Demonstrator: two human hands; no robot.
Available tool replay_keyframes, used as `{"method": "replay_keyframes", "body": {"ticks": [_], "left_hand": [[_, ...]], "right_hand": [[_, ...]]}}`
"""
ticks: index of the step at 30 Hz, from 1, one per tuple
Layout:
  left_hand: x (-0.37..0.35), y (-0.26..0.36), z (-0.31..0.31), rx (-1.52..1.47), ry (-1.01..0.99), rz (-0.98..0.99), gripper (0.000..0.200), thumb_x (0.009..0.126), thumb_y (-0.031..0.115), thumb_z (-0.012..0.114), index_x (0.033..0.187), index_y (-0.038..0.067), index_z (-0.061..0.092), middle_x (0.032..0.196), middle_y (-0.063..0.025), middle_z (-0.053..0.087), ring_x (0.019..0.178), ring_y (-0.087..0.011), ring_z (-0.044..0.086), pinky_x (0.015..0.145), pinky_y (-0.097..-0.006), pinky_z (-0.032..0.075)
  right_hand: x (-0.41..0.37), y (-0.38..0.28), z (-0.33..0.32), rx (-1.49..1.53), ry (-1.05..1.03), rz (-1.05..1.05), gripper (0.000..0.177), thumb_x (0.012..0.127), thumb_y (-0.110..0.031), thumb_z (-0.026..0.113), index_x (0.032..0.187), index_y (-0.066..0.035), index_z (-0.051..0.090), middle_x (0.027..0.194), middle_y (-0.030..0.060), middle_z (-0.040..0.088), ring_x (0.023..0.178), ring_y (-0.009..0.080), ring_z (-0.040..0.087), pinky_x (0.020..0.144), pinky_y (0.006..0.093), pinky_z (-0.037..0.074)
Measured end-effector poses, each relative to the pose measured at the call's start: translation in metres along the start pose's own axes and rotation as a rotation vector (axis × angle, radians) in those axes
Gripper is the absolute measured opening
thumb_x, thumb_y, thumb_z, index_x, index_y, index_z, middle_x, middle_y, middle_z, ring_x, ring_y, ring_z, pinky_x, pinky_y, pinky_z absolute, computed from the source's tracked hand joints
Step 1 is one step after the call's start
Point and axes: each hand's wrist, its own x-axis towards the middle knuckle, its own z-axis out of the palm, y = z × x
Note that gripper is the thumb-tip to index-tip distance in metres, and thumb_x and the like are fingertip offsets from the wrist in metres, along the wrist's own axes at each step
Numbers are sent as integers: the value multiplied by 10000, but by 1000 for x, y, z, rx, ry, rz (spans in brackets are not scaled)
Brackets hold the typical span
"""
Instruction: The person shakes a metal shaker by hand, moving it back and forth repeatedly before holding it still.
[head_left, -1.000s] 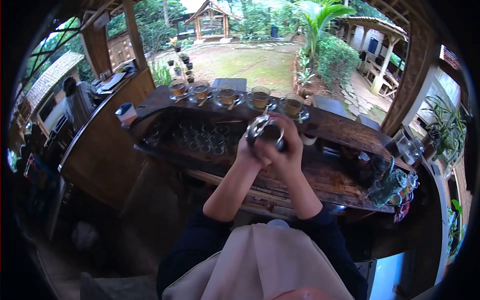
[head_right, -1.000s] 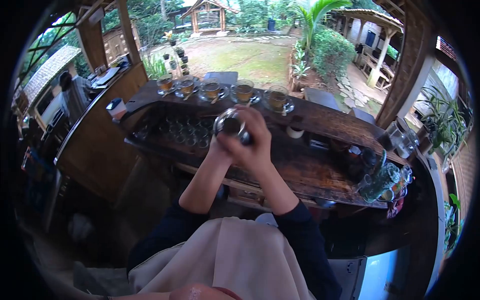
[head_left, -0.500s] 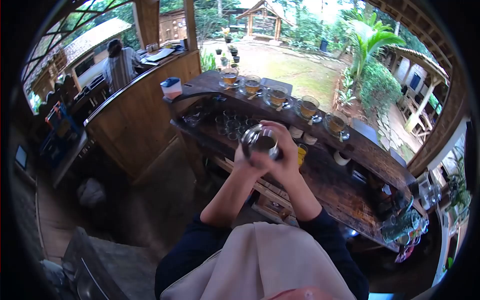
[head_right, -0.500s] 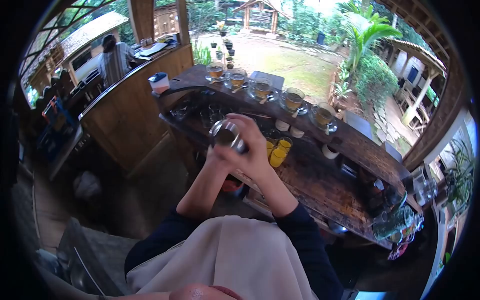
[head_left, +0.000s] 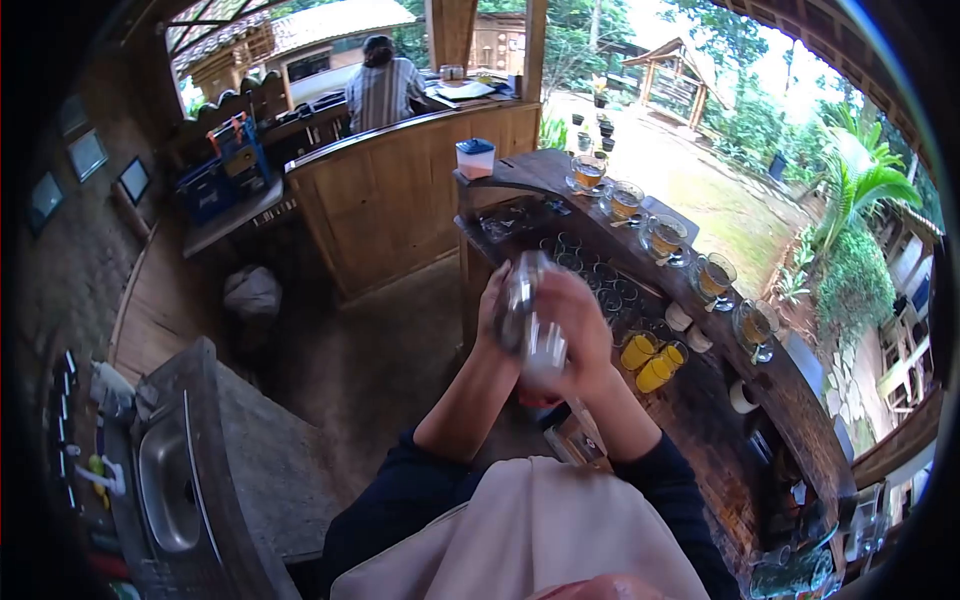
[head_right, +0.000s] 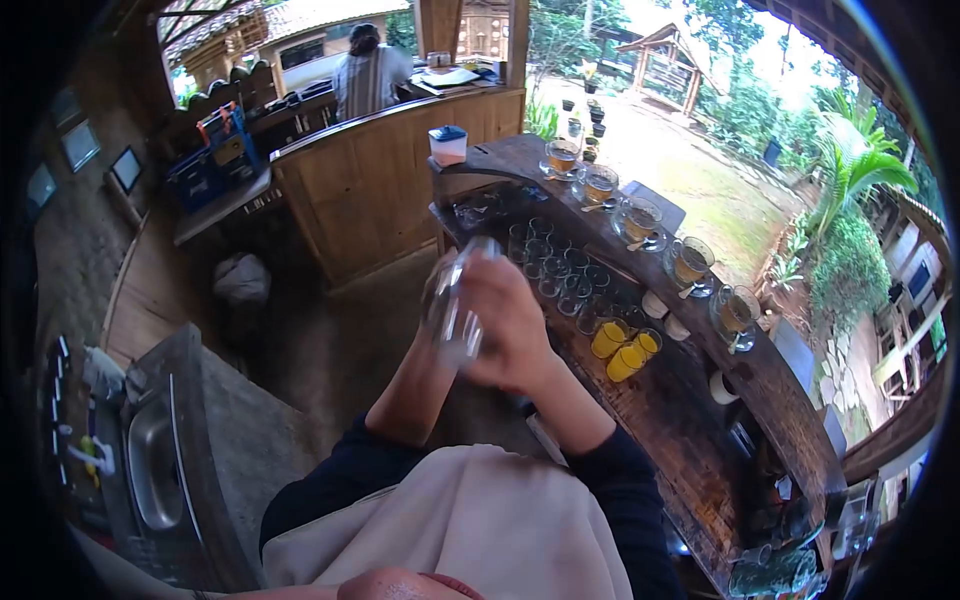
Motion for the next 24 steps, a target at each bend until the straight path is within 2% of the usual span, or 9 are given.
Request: {"method": "replay_keyframes", "body": {"ticks": [2, 6, 8, 9, 11, 13, 18, 20, 24], "left_hand": [[8, -20, 6, 286, 532, 450, 419, 925, 367, 384, 1061, 20, 573, 1047, -178, 613, 888, -269, 636, 795, -374, 529], [3, -54, 70, 457, 157, 80, 492, 916, 434, 414, 1169, 31, 537, 1077, -198, 598, 1011, -287, 593, 811, -418, 533], [-4, -84, 93, 529, -5, 101, 559, 904, 511, 416, 1268, 90, 469, 1126, -233, 567, 1029, -310, 587, 813, -434, 533], [14, -95, 80, 834, -476, 416, 586, 896, 551, 409, 1322, 149, 404, 1197, -270, 514, 1029, -326, 589, 820, -426, 528], [18, -95, 90, 854, -373, 289, 595, 899, 549, 403, 1322, 132, 400, 1198, -268, 515, 1028, -327, 588, 827, -423, 524], [19, -89, 94, 593, -5, 66, 607, 905, 544, 373, 1255, 58, 467, 1134, -251, 560, 1004, -319, 599, 849, -415, 508], [67, -66, 54, 736, 104, 381, 470, 900, 417, 390, 1133, 37, 540, 1029, -168, 613, 926, -262, 619, 813, -398, 515], [72, -71, 84, 637, 139, 215, 472, 906, 420, 383, 1135, 34, 530, 1018, -148, 616, 945, -248, 615, 834, -399, 504], [77, -130, 128, 840, -397, 220, 505, 916, 434, 421, 1262, 67, 450, 1116, -147, 536, 1027, -308, 567, 856, -424, 504]], "right_hand": [[5, 3, 2, 62, 194, 386, 480, 615, -139, 762, 1043, -27, 578, 1122, 174, 568, 1028, 357, 561, 846, 452, 456], [36, -65, -47, 6, -98, -264, 372, 665, -141, 714, 1024, -125, 616, 1087, 68, 588, 1077, 259, 562, 916, 445, 406], [41, -78, -59, 28, -68, -472, 343, 679, -150, 699, 1012, -151, 616, 1084, 52, 587, 1079, 236, 559, 916, 461, 398], [43, -83, -65, 34, -33, -679, 315, 693, -159, 684, 1000, -177, 616, 1081, 35, 586, 1080, 214, 555, 917, 477, 389], [43, -90, -75, 37, 45, -1088, 263, 721, -178, 654, 976, -230, 616, 1076, 1, 584, 1084, 168, 548, 918, 510, 371], [37, -62, -85, 113, -83, -800, 260, 715, -217, 660, 972, -224, 623, 1092, 10, 572, 1073, 198, 553, 917, 495, 380], [77, -23, -102, 158, -136, 56, 379, 622, -270, 732, 959, -136, 624, 1121, 106, 553, 1079, 299, 519, 907, 491, 406], [92, -59, -133, -219, -365, -479, 329, 657, -240, 708, 958, -144, 618, 1099, 80, 573, 1035, 256, 554, 922, 447, 417], [80, -104, -132, -305, 11, -1424, 173, 765, -218, 614, 931, -173, 637, 1107, -24, 607, 1017, 152, 581, 814, 466, 465]]}}
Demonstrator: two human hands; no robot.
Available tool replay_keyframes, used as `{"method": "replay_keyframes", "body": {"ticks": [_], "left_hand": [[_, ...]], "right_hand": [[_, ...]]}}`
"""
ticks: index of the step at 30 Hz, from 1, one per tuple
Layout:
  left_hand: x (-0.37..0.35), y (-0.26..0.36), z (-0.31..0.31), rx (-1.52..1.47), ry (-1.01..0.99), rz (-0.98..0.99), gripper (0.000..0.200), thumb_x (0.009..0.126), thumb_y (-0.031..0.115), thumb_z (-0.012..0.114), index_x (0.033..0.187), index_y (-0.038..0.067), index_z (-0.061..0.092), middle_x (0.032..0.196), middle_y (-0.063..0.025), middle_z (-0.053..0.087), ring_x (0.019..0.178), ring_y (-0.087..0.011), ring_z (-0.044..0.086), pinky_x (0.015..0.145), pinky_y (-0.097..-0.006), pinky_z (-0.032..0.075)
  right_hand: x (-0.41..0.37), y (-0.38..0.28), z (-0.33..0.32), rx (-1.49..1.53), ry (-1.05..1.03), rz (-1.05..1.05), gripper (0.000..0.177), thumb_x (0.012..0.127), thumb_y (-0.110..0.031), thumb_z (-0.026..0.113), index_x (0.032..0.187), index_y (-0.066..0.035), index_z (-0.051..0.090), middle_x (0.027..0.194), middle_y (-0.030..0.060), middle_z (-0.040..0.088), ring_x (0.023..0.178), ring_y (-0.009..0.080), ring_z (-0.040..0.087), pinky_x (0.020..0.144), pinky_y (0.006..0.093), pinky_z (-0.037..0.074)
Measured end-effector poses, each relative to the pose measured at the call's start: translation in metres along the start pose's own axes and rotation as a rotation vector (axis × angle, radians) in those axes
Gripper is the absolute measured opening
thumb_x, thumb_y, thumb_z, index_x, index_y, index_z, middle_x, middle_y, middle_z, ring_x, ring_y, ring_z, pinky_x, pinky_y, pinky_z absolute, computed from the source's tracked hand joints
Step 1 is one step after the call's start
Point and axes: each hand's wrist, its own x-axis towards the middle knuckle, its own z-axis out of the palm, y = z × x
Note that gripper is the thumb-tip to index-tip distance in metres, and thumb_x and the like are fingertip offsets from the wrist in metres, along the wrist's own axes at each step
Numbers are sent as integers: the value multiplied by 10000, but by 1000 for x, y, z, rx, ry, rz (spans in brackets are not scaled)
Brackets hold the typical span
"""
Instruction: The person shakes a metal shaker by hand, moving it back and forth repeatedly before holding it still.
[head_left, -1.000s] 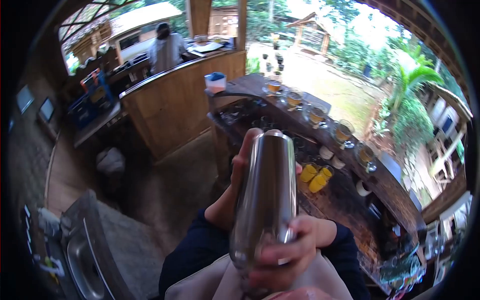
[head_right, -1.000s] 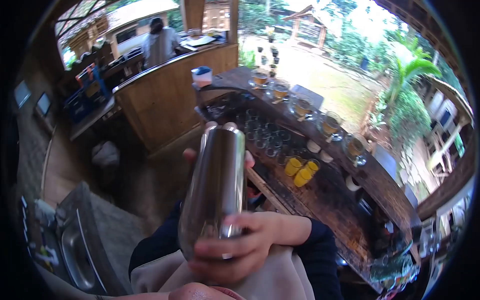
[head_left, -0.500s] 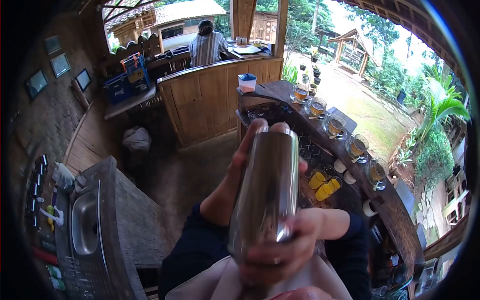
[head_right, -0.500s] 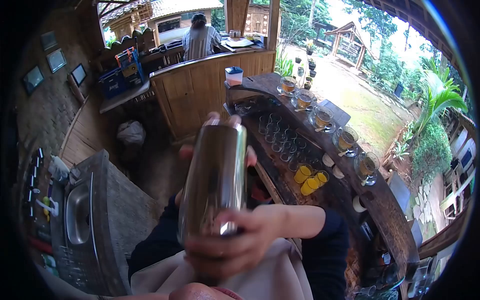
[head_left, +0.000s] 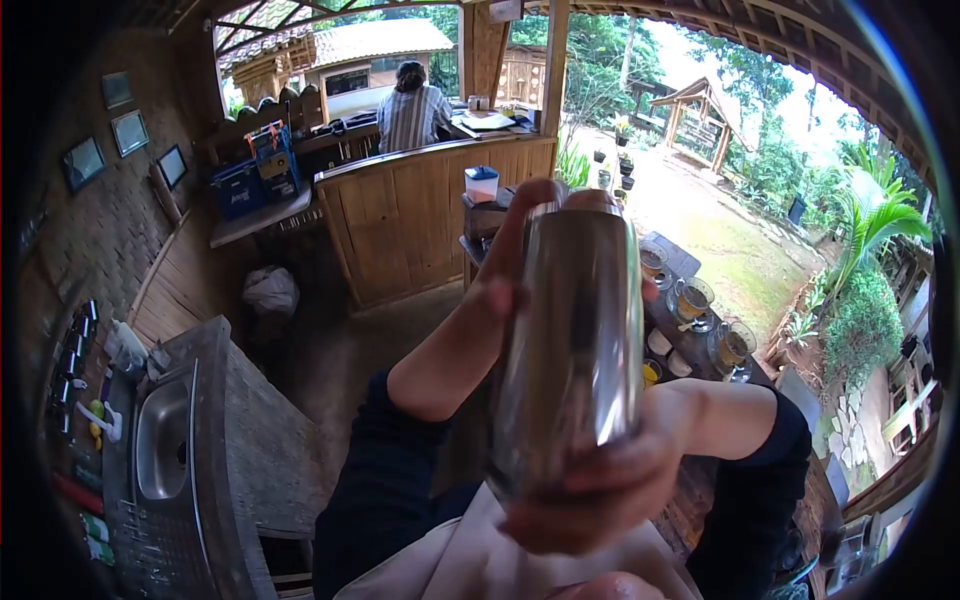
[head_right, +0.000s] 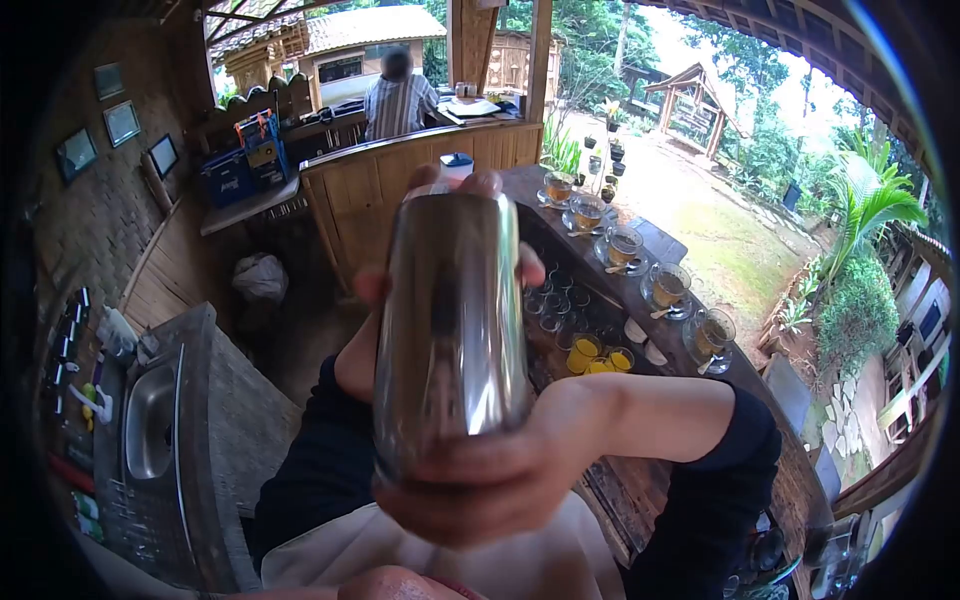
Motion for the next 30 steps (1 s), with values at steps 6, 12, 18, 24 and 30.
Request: {"method": "replay_keyframes", "body": {"ticks": [6, 12, 18, 24, 30], "left_hand": [[42, 19, -90, 69, 213, -190, 357, 948, 290, 334, 1045, 22, 548, 959, -110, 628, 862, -223, 639, 758, -373, 549], [50, 20, -58, 118, 194, -56, 319, 926, 301, 404, 1046, 38, 537, 1013, -120, 587, 909, -233, 613, 791, -349, 527], [60, 28, -33, 232, 255, -186, 469, 846, 314, 602, 1190, 28, 459, 1150, -143, 565, 962, -205, 612, 810, -369, 523], [94, 10, -66, -76, -16, -376, 319, 894, 242, 477, 1015, -29, 597, 887, -149, 657, 823, -249, 658, 757, -391, 543], [86, -26, -43, 277, -155, -77, 332, 932, 331, 453, 1046, 48, 584, 1149, -103, 556, 1006, -183, 580, 880, -328, 481]], "right_hand": [[-74, 50, 7, 299, -364, 920, 454, 671, -261, 775, 1041, -56, 611, 1131, 159, 587, 1074, 306, 566, 906, 413, 449], [-26, 27, -4, 95, -291, 467, 339, 770, -281, 655, 1041, -79, 635, 1136, 106, 581, 1077, 181, 567, 927, 453, 410], [-49, 18, -5, -30, -310, 549, 279, 728, -263, 647, 1005, -237, 615, 1083, 20, 584, 1028, 163, 555, 852, 694, 329], [-42, 60, -16, -258, -440, 968, 489, 629, -335, 796, 1040, -118, 647, 1321, 203, 395, 1255, 418, 339, 1026, 522, 277], [-26, 27, -44, 35, -468, 506, 278, 754, -271, 643, 1015, -177, 627, 1083, 86, 591, 1067, 280, 563, 974, 643, 268]]}}
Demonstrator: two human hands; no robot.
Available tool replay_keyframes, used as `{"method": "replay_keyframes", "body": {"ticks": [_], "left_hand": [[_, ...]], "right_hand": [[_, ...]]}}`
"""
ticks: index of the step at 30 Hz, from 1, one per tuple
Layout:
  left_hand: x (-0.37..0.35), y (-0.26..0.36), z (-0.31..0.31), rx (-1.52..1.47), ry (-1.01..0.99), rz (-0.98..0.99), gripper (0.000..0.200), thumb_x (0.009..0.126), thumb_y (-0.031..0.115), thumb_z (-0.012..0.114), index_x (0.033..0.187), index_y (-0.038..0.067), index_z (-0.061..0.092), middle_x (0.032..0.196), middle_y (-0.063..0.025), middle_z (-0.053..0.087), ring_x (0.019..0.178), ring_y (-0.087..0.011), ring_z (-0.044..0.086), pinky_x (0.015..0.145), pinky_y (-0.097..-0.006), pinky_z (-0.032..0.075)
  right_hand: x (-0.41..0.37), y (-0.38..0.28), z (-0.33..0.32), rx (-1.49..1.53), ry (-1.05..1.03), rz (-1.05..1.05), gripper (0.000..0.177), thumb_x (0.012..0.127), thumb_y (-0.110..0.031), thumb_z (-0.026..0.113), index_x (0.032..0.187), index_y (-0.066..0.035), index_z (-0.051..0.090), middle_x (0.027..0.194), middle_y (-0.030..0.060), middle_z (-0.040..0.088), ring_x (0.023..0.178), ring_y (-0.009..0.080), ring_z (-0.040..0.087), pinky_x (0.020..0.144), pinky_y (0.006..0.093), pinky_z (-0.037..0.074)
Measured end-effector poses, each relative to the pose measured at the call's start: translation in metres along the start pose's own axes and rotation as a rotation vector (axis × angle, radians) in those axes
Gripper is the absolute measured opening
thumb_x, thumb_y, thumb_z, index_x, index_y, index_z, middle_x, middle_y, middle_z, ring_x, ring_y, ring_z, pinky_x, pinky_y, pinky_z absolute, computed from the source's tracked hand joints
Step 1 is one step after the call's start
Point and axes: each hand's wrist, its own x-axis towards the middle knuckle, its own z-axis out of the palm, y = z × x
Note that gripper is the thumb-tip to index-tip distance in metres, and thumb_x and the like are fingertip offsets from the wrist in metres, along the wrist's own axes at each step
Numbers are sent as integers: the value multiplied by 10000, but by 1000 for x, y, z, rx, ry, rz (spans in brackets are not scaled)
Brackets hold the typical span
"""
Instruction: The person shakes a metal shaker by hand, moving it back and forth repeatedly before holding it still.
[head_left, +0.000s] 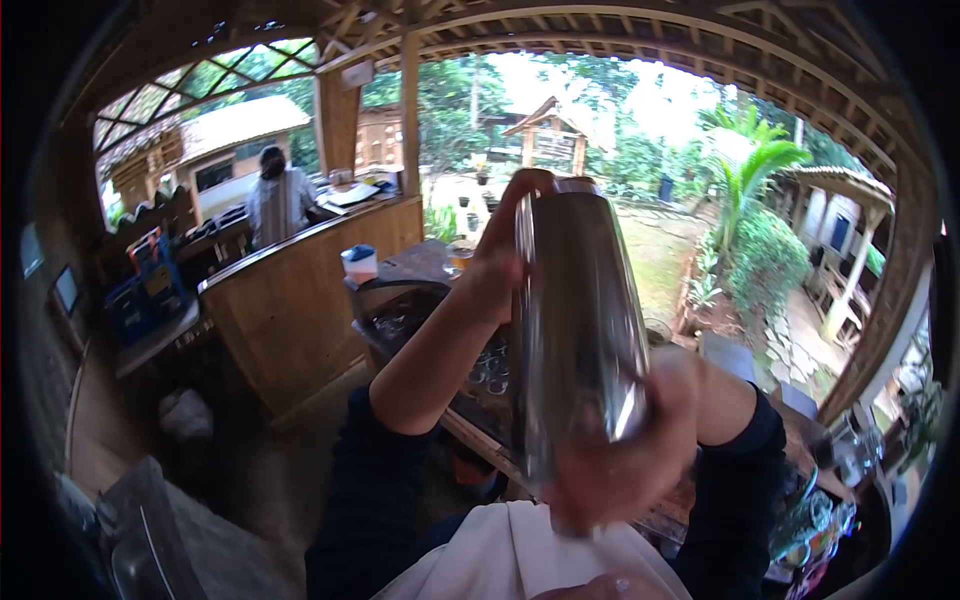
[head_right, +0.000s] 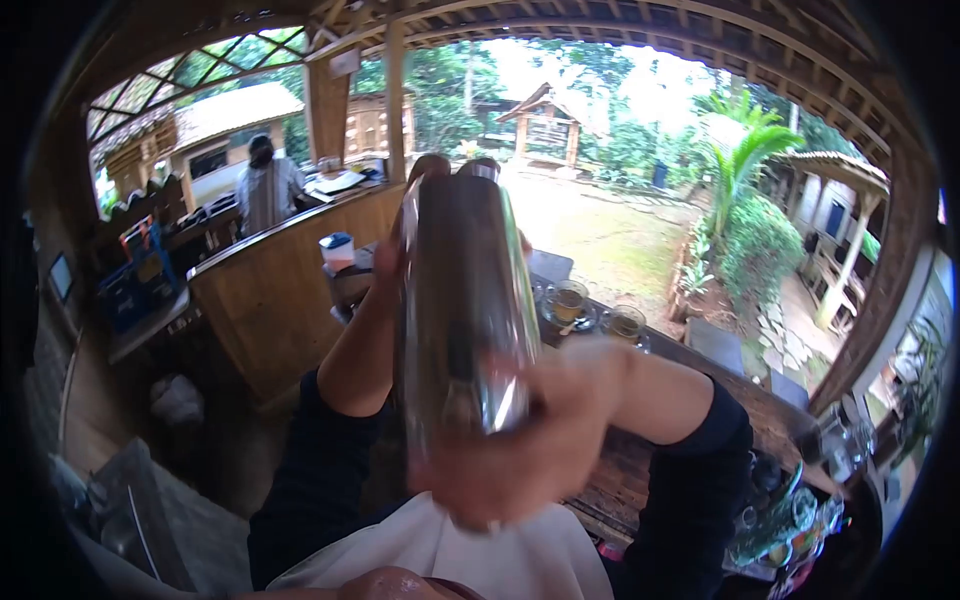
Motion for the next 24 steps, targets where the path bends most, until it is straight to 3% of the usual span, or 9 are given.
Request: {"method": "replay_keyframes", "body": {"ticks": [2, 4, 5, 6, 10, 11, 14, 20, 24], "left_hand": [[17, -27, -25, -406, 290, -407, 390, 914, 379, 455, 1043, 33, 578, 1158, -110, 556, 996, -206, 581, 876, -369, 483], [46, -51, -50, -680, -55, -505, 394, 953, 320, 353, 1099, 10, 547, 997, -146, 621, 880, -240, 621, 723, -366, 544], [58, -83, -61, -301, -161, -173, 372, 938, 295, 354, 994, 7, 583, 900, -134, 635, 845, -241, 628, 705, -343, 546], [54, -51, -7, -533, 395, -357, 354, 915, 287, 372, 981, 9, 582, 885, -130, 629, 836, -242, 631, 710, -339, 543], [55, -45, 7, -541, -5, -472, 439, 850, 342, 563, 1169, 44, 516, 1069, -142, 614, 968, -268, 606, 879, -400, 490], [46, -51, 20, -473, -187, -256, 498, 825, 311, 618, 1222, 59, 455, 1134, -136, 579, 1014, -259, 584, 892, -399, 477], [54, -77, 37, -383, -604, -94, 717, 797, 246, 698, 1353, 100, 271, 1241, -117, 502, 1086, -244, 541, 891, -396, 463], [111, -139, 81, -837, 40, -580, 391, 945, 283, 343, 1142, -5, 519, 1059, -165, 605, 943, -277, 616, 824, -408, 525], [111, -167, 84, -995, -470, -621, 426, 902, 232, 462, 1259, 6, 413, 1233, -175, 508, 1079, -304, 548, 941, -473, 429]], "right_hand": [[-29, 16, -13, 132, -230, 189, 247, 809, -266, 590, 1039, -179, 615, 1068, 74, 610, 1075, 295, 575, 963, 692, 235], [-42, 49, -5, -102, -67, 495, 389, 704, -298, 721, 1055, -152, 635, 1188, 123, 551, 1172, 356, 487, 1005, 603, 261], [-41, 57, -7, -186, -117, 767, 494, 646, -270, 797, 1074, -93, 625, 1293, 201, 471, 1190, 418, 458, 974, 505, 379], [-36, 54, -9, -17, 0, 980, 517, 609, -209, 823, 1069, -81, 625, 1287, 210, 469, 1219, 441, 416, 974, 474, 390], [-32, -2, -41, -658, -331, 146, 481, 790, -468, 632, 1181, -198, 557, 1327, 190, 430, 1263, 411, 370, 976, 633, 298], [-21, -18, -44, -653, -235, -28, 256, 840, -269, 580, 1083, -187, 570, 1041, 100, 583, 929, 248, 600, 799, 601, 438], [-27, -17, -72, -687, -354, 75, 316, 819, -308, 599, 1086, -142, 574, 1061, 106, 588, 956, 286, 591, 841, 616, 401], [-47, 24, -132, -691, -240, 877, 475, 610, -317, 794, 1034, -156, 652, 1259, 96, 506, 1255, 370, 357, 1015, 533, 286], [-11, -33, -154, -706, -445, 485, 549, 716, -393, 716, 1170, -119, 573, 1228, 149, 518, 1196, 385, 424, 1000, 518, 329]]}}
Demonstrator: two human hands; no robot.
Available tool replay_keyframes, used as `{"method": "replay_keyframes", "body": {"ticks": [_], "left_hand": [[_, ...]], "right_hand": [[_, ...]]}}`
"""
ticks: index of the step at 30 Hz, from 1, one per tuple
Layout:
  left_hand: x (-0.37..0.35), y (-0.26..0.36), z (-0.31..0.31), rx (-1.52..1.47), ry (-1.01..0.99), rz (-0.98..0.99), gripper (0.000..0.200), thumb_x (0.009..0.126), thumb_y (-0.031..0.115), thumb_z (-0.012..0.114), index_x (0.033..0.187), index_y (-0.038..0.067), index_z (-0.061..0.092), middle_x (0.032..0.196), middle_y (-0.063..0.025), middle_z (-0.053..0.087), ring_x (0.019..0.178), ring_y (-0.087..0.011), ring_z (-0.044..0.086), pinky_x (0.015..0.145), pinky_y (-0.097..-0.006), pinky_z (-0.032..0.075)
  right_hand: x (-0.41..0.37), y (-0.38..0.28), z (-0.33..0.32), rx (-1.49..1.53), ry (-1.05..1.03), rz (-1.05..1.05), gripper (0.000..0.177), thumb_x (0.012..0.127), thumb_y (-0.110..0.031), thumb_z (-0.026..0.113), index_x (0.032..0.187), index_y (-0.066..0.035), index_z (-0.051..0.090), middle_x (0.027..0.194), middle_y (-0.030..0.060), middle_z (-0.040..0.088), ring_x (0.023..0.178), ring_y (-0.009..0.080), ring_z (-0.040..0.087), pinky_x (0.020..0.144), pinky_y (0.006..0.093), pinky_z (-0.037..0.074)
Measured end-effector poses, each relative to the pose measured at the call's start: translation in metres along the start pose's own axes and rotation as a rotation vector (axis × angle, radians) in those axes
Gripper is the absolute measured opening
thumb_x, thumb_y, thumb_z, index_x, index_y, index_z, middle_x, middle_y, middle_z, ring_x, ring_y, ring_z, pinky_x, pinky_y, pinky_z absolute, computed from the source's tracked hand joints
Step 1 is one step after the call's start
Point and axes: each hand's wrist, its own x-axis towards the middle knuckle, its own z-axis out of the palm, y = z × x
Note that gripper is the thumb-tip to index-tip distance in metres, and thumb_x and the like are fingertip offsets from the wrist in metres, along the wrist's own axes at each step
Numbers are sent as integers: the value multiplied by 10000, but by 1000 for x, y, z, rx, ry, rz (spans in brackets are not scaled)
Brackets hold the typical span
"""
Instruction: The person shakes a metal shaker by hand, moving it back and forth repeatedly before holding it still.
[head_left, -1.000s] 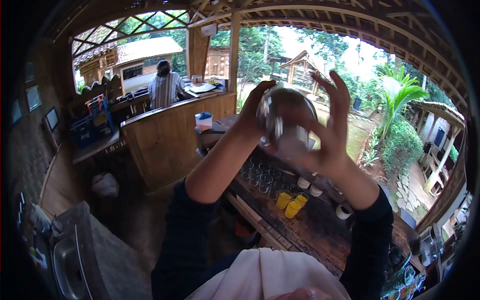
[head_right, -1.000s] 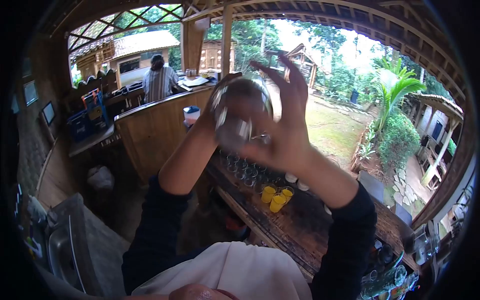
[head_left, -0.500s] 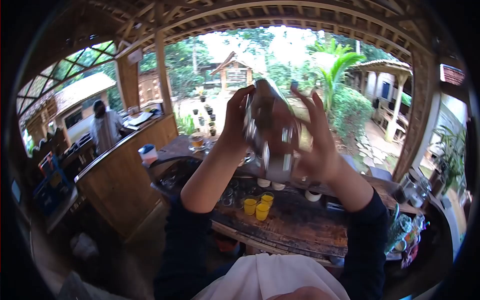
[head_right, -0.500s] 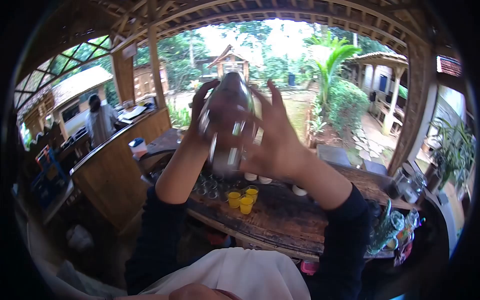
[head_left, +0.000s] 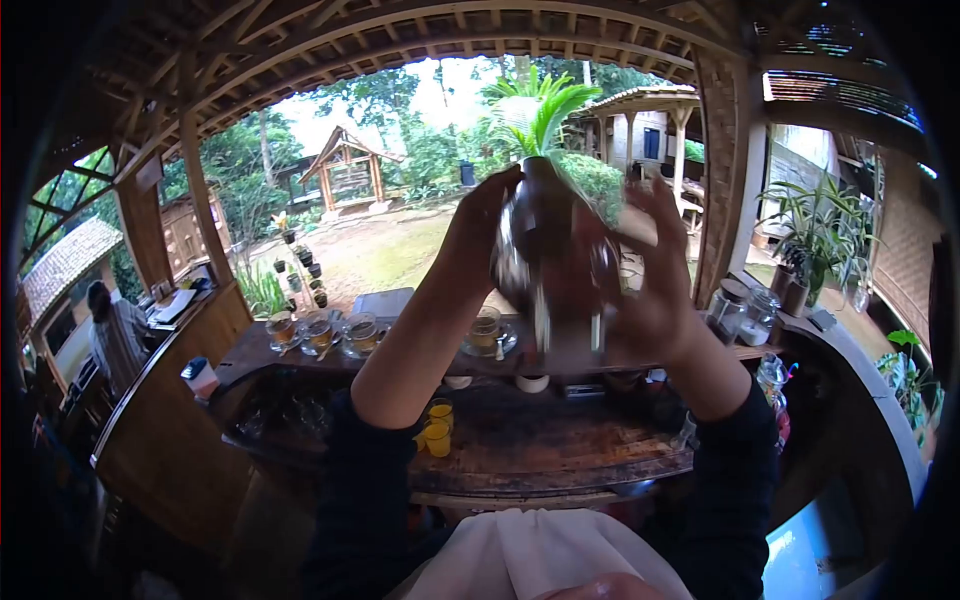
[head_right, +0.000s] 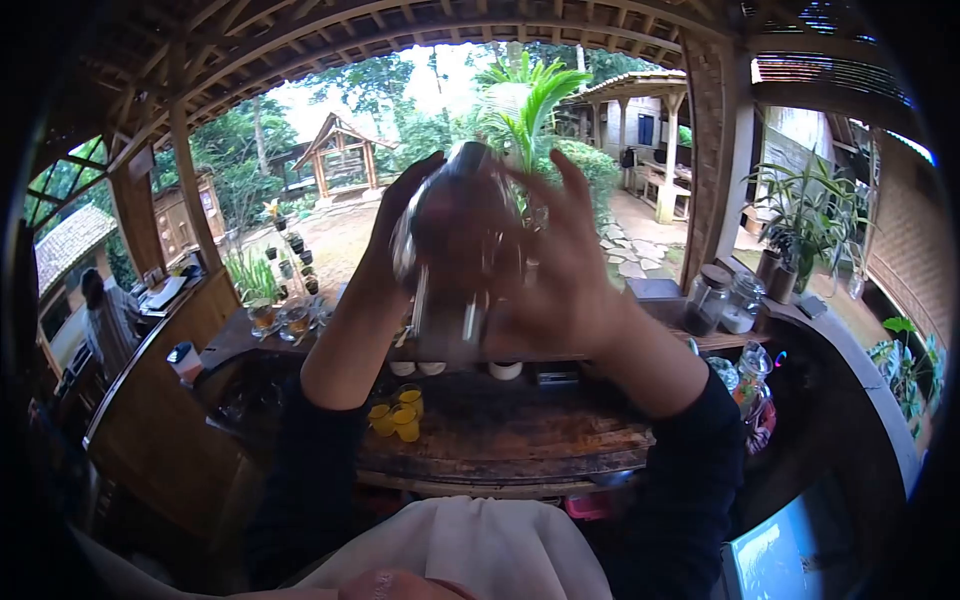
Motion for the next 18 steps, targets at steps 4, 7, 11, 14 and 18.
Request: {"method": "replay_keyframes", "body": {"ticks": [4, 7, 11, 14, 18], "left_hand": [[12, -48, 54, 417, -226, 306, 407, 895, 127, 533, 1271, 48, 399, 1193, -149, 536, 1037, -255, 578, 887, -375, 481], [64, -45, 25, 234, 146, -59, 330, 942, 196, 441, 1207, 2, 474, 1118, -147, 594, 1013, -256, 591, 899, -383, 480], [98, -77, 25, 876, -52, 247, 326, 902, 232, 507, 1151, 23, 528, 1126, -130, 588, 1006, -201, 595, 846, -326, 515], [95, -92, 87, 134, 168, -97, 335, 859, 221, 598, 1096, -12, 565, 1039, -149, 625, 942, -191, 622, 842, -348, 508], [117, -146, 110, 486, -501, 521, 332, 914, 226, 530, 1173, 22, 488, 1131, -88, 533, 995, -117, 547, 829, -286, 471]], "right_hand": [[-23, 14, -25, -239, 2, -98, 523, 758, -434, 669, 1184, -155, 550, 1210, 126, 527, 1184, 310, 449, 1014, 496, 320], [-40, 42, -31, -211, 69, 106, 406, 714, -375, 717, 1068, -191, 638, 1174, 96, 561, 1197, 290, 437, 1013, 448, 318], [-47, 56, -46, -101, 119, 479, 470, 604, -330, 803, 1020, -154, 673, 1168, 102, 545, 1204, 306, 433, 992, 478, 319], [-58, 30, -91, -360, 10, 81, 662, 682, -437, 759, 1216, -96, 567, 1280, 174, 446, 1216, 358, 413, 990, 467, 354], [-84, 41, -134, -396, 91, -154, 631, 707, -516, 691, 1179, -115, 575, 1249, 151, 492, 1177, 335, 461, 1008, 485, 323]]}}
